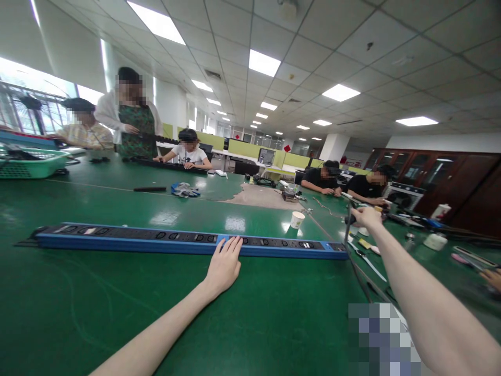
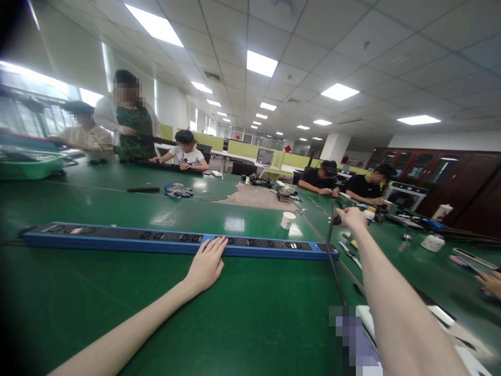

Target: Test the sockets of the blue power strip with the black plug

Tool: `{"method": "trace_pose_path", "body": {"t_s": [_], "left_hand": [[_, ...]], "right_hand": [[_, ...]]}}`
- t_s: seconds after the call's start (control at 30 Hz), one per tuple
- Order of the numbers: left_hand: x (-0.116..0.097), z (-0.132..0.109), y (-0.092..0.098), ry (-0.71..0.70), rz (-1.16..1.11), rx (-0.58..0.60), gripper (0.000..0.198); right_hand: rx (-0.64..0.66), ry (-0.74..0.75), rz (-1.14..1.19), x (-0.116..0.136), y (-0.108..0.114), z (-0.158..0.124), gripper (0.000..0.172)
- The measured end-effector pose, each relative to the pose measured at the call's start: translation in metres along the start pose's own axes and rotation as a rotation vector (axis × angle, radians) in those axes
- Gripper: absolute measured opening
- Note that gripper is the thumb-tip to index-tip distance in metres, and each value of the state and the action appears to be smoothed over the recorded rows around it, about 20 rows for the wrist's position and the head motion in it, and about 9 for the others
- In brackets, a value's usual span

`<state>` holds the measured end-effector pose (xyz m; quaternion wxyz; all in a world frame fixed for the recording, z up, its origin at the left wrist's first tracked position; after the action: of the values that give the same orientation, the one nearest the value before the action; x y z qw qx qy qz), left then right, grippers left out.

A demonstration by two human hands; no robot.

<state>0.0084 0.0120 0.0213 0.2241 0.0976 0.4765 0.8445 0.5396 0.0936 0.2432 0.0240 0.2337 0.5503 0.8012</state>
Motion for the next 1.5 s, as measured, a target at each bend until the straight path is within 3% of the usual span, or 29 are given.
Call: {"method": "trace_pose_path", "body": {"t_s": [0.17, 0.33, 0.77, 0.93, 1.13, 1.27, 1.5], "left_hand": [[0.001, 0.0, 0.0, 0.005, 0.006, 0.0, 0.066], [0.001, 0.001, 0.002, 0.001, 0.003, 0.007, 0.063], [0.0, 0.001, 0.003, 0.005, 0.005, 0.023, 0.063], [-0.001, 0.002, 0.002, 0.002, 0.002, 0.027, 0.064], [-0.001, 0.002, -0.001, -0.002, -0.007, 0.027, 0.067], [-0.002, 0.003, -0.002, -0.007, -0.005, 0.027, 0.068], [-0.003, 0.003, -0.002, -0.008, -0.008, 0.027, 0.067]], "right_hand": [[0.136, -0.084, -0.297, -0.021, -0.08, -0.024, 0.037], [0.154, -0.022, -0.483, -0.024, -0.12, -0.032, 0.041], [0.153, -0.003, -0.509, -0.01, -0.149, -0.017, 0.032], [0.153, -0.051, -0.467, -0.033, -0.143, -0.017, 0.038], [0.227, -0.068, -0.178, -0.073, -0.14, -0.02, 0.039], [0.142, -0.153, -0.139, -0.073, -0.147, -0.025, 0.043], [0.167, -0.189, -0.101, -0.068, -0.149, -0.032, 0.046]]}}
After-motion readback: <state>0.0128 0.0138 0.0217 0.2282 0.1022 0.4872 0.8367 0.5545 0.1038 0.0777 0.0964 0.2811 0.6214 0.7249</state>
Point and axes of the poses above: each hand's wrist, its own z-axis towards the middle knuckle, its own y-axis out of the back of the hand, x = y × z, the point moved 4 cm from there along z, towards the middle knuckle, and after that the axes turned 11 degrees about x, right-handed, at the moved point
